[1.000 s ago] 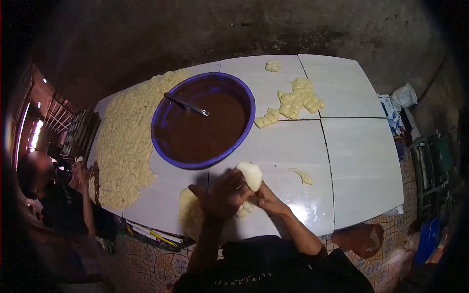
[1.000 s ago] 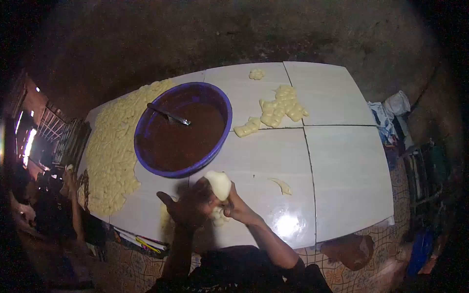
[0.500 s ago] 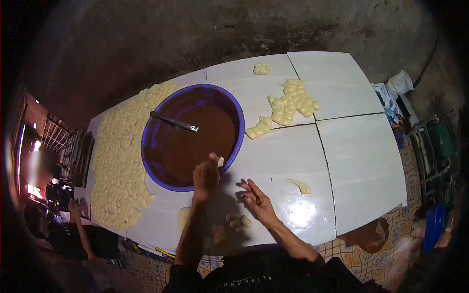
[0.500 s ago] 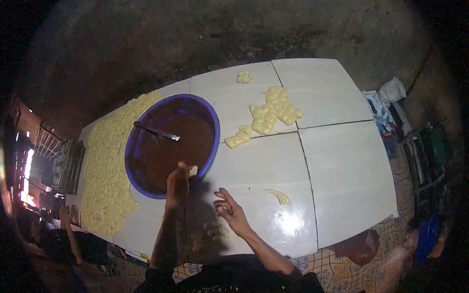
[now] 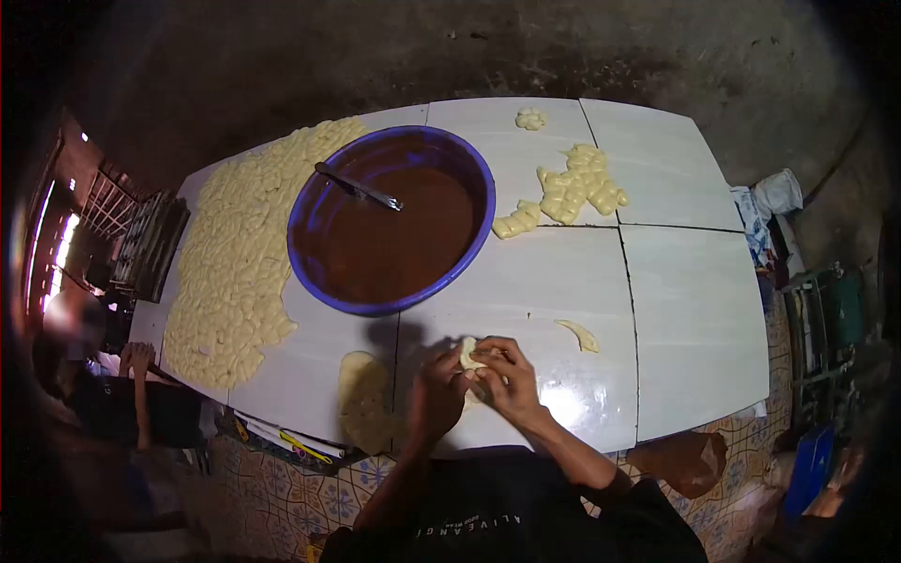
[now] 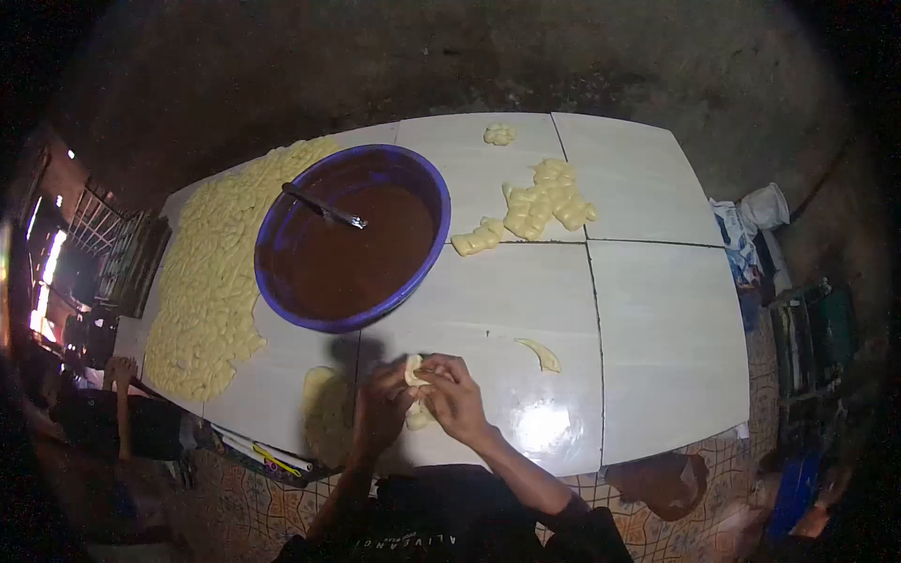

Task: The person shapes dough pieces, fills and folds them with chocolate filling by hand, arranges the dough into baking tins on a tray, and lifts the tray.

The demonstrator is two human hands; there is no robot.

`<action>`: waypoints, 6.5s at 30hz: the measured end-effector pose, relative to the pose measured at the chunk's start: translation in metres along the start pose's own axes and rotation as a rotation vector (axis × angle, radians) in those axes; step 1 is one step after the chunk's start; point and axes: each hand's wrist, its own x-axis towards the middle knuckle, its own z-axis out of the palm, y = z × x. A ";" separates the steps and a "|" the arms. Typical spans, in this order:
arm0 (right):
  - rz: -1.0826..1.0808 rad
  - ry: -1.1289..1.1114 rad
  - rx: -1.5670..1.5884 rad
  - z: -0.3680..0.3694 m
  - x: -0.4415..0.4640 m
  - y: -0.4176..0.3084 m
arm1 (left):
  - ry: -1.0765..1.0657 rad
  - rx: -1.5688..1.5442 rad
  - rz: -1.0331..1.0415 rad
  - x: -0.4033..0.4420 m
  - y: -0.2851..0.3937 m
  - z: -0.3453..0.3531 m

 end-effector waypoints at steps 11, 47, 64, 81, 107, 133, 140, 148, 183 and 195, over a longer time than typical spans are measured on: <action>0.013 -0.139 0.014 -0.005 -0.014 -0.046 | 0.219 -0.303 -0.174 -0.026 -0.021 0.018; 0.071 -0.218 -1.094 -0.126 -0.014 0.069 | 0.090 -0.513 -0.370 -0.056 -0.051 -0.005; 0.342 0.416 0.557 -0.020 -0.017 -0.038 | 0.031 -0.224 0.301 -0.019 0.015 0.045; 0.250 -0.145 0.740 -0.028 0.001 0.020 | -0.611 -1.819 -0.312 0.005 0.026 0.032; 0.877 0.258 1.232 0.001 -0.006 0.049 | 0.067 -0.917 -0.572 0.050 0.008 0.020; 0.474 -0.242 0.118 -0.006 -0.050 -0.011 | 0.005 -0.399 -0.132 -0.071 -0.031 0.025; 0.368 -0.914 0.088 0.018 0.000 -0.023 | 0.450 -0.481 0.052 -0.114 -0.049 -0.011; -0.065 -1.330 -0.176 0.082 0.045 0.041 | 0.349 0.661 0.127 -0.129 -0.117 0.000; 0.163 -0.084 -0.549 -0.049 0.025 0.041 | 0.568 0.769 -0.071 -0.148 -0.170 0.024; 0.112 -0.832 0.160 0.106 0.009 0.028 | 0.584 0.619 -0.048 -0.151 -0.147 0.007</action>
